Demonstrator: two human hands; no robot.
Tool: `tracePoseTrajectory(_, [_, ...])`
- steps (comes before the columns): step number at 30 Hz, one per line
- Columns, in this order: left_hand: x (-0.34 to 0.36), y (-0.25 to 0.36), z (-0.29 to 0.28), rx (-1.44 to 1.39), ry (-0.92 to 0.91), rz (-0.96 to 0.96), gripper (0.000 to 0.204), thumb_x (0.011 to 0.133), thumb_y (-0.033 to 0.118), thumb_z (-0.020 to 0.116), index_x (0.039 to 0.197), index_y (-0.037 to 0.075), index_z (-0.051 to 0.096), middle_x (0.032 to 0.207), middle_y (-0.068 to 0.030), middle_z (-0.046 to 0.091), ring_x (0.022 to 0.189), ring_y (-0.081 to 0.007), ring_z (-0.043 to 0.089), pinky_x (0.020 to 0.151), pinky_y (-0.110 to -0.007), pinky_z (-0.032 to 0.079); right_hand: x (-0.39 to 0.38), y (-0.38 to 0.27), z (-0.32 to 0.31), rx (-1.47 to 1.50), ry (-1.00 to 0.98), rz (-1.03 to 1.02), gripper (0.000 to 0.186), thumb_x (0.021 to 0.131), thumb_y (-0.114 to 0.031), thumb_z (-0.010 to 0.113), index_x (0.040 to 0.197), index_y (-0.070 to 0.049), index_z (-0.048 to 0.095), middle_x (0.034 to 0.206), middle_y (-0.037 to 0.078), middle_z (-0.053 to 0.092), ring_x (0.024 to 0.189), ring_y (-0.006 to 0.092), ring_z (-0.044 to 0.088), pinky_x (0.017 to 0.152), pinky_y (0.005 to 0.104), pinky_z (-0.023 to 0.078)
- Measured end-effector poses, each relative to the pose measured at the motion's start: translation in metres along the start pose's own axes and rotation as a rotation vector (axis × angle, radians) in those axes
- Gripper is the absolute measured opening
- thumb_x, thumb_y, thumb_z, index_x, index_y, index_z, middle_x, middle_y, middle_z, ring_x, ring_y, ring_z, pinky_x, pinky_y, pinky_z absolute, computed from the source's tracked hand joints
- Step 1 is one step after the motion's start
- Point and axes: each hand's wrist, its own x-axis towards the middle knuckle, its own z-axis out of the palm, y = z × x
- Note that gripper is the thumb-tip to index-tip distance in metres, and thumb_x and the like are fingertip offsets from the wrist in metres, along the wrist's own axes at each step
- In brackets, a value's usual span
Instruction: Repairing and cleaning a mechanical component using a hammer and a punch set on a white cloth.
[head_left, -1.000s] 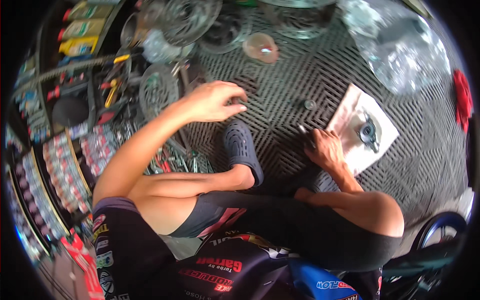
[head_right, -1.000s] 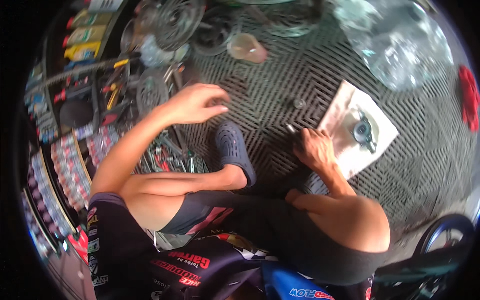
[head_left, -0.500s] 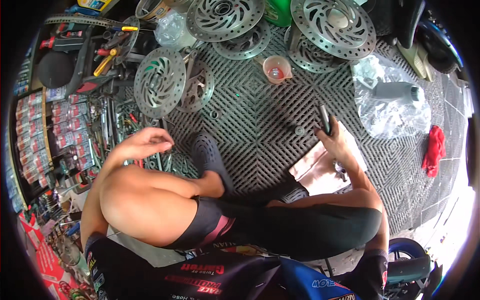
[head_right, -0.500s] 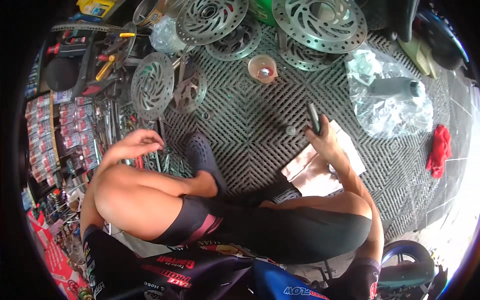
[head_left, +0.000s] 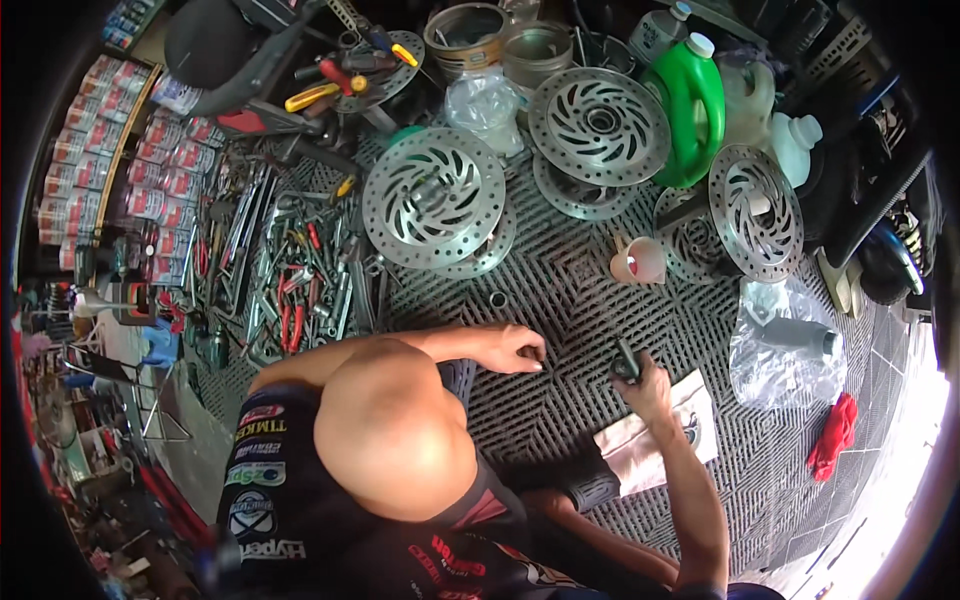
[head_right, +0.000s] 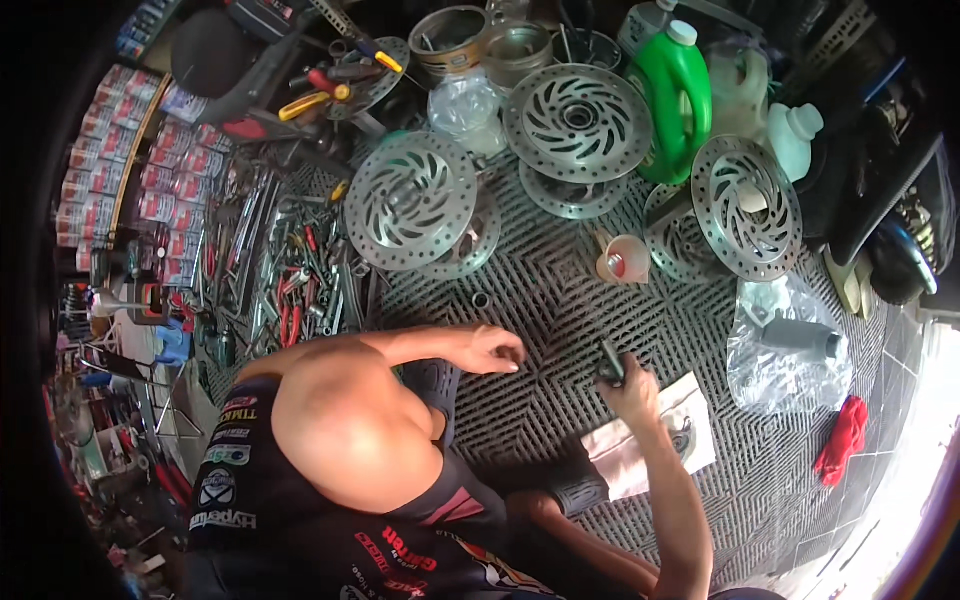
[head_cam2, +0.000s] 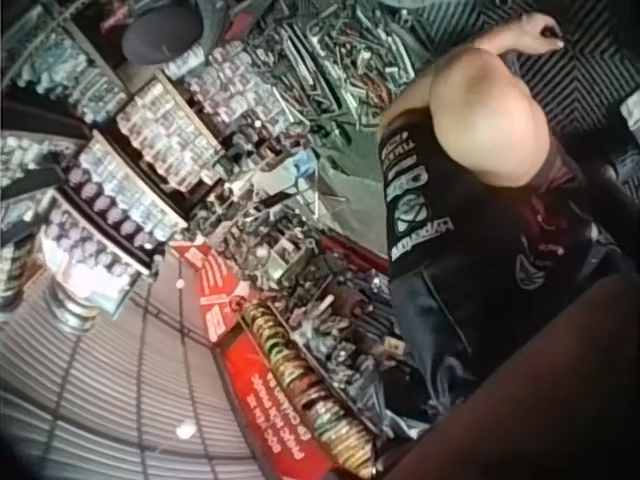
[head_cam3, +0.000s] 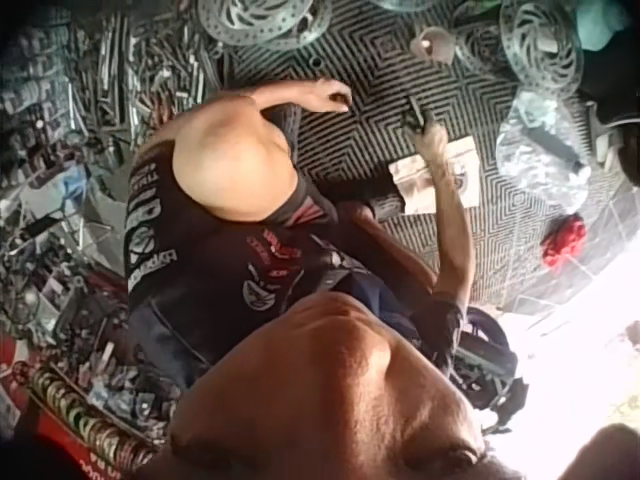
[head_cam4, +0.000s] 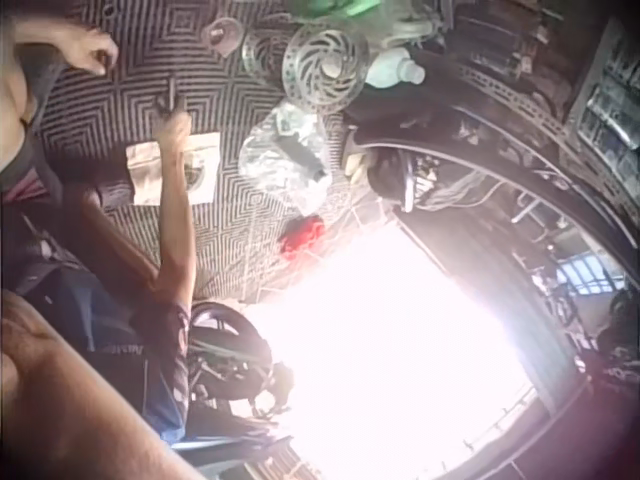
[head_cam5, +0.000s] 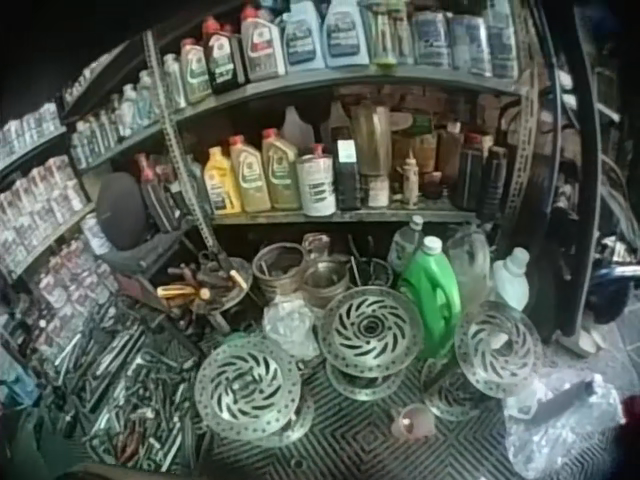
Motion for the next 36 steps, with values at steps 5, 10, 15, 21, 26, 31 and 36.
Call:
tracePoseTrajectory(5, [0.016,0.016,-0.01,-0.468,-0.109,-0.069,0.053,0.105,0.033,0.061,0.146,0.002,0.048,0.127,-0.0085,0.068,0.11,-0.0221,0.067,0.095,-0.041,0.054,0.015,-0.118,-0.002,0.076,-0.126,0.11,0.047,0.079,-0.033,0.083,0.111,-0.004,0.064,0.088,0.025,0.073,0.086,0.0411,0.074,0.074,0.0474,0.059])
tracePoseTrajectory(10, [0.003,-0.017,-0.02,-0.894,-0.248,0.188,0.055,0.104,0.034,0.064,0.147,0.006,0.044,0.134,-0.01,0.064,0.114,-0.0215,0.066,0.1,-0.04,0.052,0.034,-0.169,0.002,0.226,-0.067,-0.007,0.048,0.086,-0.026,0.08,0.122,-0.003,0.057,0.088,0.026,0.072,0.087,0.0445,0.073,0.073,0.0486,0.057])
tracePoseTrajectory(15, [-0.023,-0.014,-0.036,-1.162,-0.096,0.205,0.051,0.101,0.03,0.069,0.141,0.009,0.045,0.125,-0.0094,0.063,0.103,-0.0195,0.069,0.096,-0.038,0.054,0.034,-0.194,-0.021,0.23,-0.116,0.163,0.036,0.097,-0.02,0.07,0.126,-0.001,0.06,0.081,0.017,0.065,0.071,0.0248,0.062,0.067,0.0363,0.049])
tracePoseTrajectory(21, [-0.032,-0.01,-0.071,-0.475,0.345,0.381,0.036,0.099,0.021,0.073,0.131,0.007,0.063,0.112,-0.0042,0.063,0.091,-0.0153,0.065,0.089,-0.032,0.054,0.041,-0.205,-0.05,0.238,-0.134,0.146,0.035,0.097,-0.019,0.068,0.126,0.001,0.061,0.073,0.004,0.055,0.068,0.011,0.049,0.061,0.0299,0.041])
tracePoseTrajectory(26, [-0.041,0.036,-0.093,-0.964,0.107,0.26,0.038,0.101,0.014,0.068,0.138,0.007,0.061,0.125,-0.0051,0.069,0.113,-0.0129,0.059,0.096,-0.031,0.051,0.031,-0.212,-0.047,0.25,0.023,0.167,0.04,0.087,-0.013,0.08,0.117,-0.001,0.055,0.079,0.012,0.07,0.067,0.0219,0.066,0.067,0.0341,0.052])
tracePoseTrajectory(31, [-0.026,0.065,-0.124,-0.847,-0.015,0.429,0.026,0.109,0.023,0.056,0.128,0.008,0.049,0.14,-0.0123,0.065,0.113,-0.0139,0.06,0.1,-0.034,0.05,0.029,-0.231,-0.048,0.176,0.197,0.129,0.034,0.086,-0.008,0.08,0.104,-0.001,0.051,0.077,0.007,0.06,0.069,0.0134,0.054,0.063,0.0298,0.047])
tracePoseTrajectory(36, [-0.019,0.052,-0.134,-0.829,0.054,0.495,0.023,0.106,0.016,0.059,0.124,0.006,0.048,0.131,-0.0152,0.068,0.117,-0.0185,0.065,0.092,-0.032,0.056,0.048,-0.256,-0.068,0.151,0.218,0.09,0.033,0.09,-0.009,0.077,0.109,-0.002,0.052,0.079,0.009,0.066,0.063,0.0133,0.058,0.058,0.0315,0.047])
